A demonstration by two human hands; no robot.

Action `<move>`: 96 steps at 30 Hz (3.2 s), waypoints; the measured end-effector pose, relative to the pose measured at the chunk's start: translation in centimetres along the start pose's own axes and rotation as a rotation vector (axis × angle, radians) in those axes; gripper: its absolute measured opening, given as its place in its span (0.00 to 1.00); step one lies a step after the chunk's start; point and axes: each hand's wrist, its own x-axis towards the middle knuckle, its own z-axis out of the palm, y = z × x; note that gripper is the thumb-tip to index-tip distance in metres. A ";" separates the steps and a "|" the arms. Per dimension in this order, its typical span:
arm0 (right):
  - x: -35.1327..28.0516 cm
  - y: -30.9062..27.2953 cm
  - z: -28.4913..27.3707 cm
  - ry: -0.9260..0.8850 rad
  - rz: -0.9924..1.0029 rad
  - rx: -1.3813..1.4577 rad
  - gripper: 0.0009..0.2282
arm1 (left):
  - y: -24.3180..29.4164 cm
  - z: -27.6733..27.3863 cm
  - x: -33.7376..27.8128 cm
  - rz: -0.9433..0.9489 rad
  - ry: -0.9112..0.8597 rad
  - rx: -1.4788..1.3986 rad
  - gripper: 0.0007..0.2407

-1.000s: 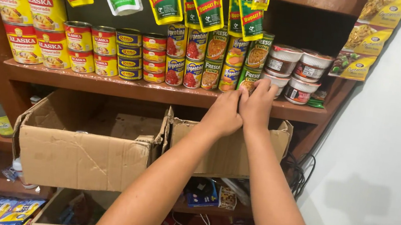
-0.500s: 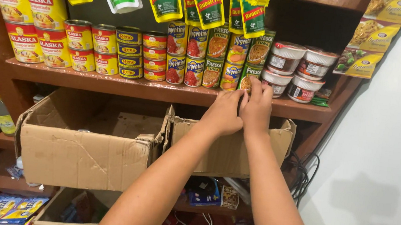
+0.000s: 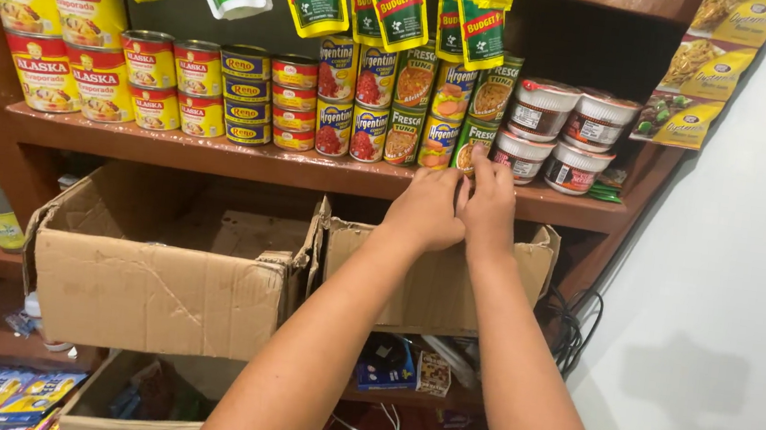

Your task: Arranging various canned food items from a cardboard box onto store shelves.

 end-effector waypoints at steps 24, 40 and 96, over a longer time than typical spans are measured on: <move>-2.4 -9.5 -10.1 -0.054 0.473 0.317 0.16 | 1.5 -3.2 -6.9 0.240 0.234 -0.257 0.26; -35.4 -19.2 -1.4 -0.192 1.288 1.209 0.29 | -4.7 0.6 -40.3 -0.474 -0.260 -0.839 0.26; -40.2 -21.1 -12.9 -1.647 1.042 0.232 0.16 | -13.8 6.9 -58.3 -0.900 -1.506 -1.037 0.22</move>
